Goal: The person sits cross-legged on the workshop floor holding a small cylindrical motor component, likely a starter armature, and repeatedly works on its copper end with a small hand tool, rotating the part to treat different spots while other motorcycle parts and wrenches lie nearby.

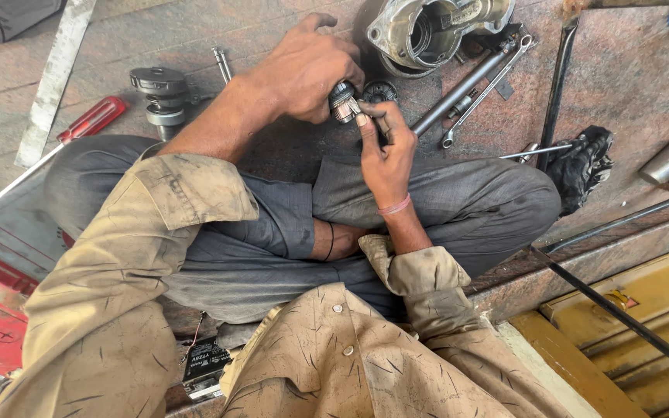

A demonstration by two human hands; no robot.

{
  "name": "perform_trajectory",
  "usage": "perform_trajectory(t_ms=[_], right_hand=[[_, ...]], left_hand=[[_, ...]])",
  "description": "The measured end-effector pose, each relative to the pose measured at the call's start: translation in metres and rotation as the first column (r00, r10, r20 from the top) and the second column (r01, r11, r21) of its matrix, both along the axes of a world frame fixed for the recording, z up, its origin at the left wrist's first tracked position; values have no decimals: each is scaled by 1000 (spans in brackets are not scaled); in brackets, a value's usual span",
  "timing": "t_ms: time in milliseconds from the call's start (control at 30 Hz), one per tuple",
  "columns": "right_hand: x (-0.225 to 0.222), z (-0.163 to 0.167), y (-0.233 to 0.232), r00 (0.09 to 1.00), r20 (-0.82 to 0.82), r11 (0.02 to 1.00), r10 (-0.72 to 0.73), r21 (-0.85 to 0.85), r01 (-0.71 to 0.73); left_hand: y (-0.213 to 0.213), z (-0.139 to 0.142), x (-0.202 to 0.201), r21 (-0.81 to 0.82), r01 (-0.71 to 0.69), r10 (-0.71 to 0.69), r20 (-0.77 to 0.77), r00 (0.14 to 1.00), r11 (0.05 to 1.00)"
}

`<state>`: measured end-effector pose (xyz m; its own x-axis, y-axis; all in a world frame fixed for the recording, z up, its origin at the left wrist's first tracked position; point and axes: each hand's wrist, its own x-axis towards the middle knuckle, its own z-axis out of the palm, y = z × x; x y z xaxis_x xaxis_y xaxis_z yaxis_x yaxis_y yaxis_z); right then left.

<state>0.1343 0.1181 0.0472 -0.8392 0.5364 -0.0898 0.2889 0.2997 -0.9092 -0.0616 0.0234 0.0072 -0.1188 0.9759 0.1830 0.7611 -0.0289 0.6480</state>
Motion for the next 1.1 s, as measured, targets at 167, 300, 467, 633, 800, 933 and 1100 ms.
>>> perform_trajectory(t_ms=[167, 300, 467, 633, 800, 933, 1100], right_hand=[[6, 8, 17, 996, 72, 992, 45, -119, -36], [9, -4, 20, 999, 46, 989, 18, -145, -11], [18, -11, 16, 984, 173, 996, -45, -63, 57], [15, 25, -14, 999, 6, 980, 43, 193, -43], [19, 32, -30, 999, -26, 996, 32, 79, -30], [25, 29, -24, 999, 33, 976, 23, 218, -29], [19, 40, -30, 997, 81, 934, -2, 357, -27]], left_hand=[[2, 9, -4, -21, 37, -37, 37, 999, 999], [5, 9, 0, -14, 7, -7, -9, 1000, 1000], [5, 11, -8, -15, 48, -48, 5, 999, 999], [-22, 48, -12, 249, -18, -24, 164, 986, 968], [-33, 73, -5, 269, -36, 16, 76, 997, 963], [-28, 75, -8, 77, 26, -28, 27, 999, 997], [-29, 79, -7, 245, -22, -6, 112, 994, 969]])
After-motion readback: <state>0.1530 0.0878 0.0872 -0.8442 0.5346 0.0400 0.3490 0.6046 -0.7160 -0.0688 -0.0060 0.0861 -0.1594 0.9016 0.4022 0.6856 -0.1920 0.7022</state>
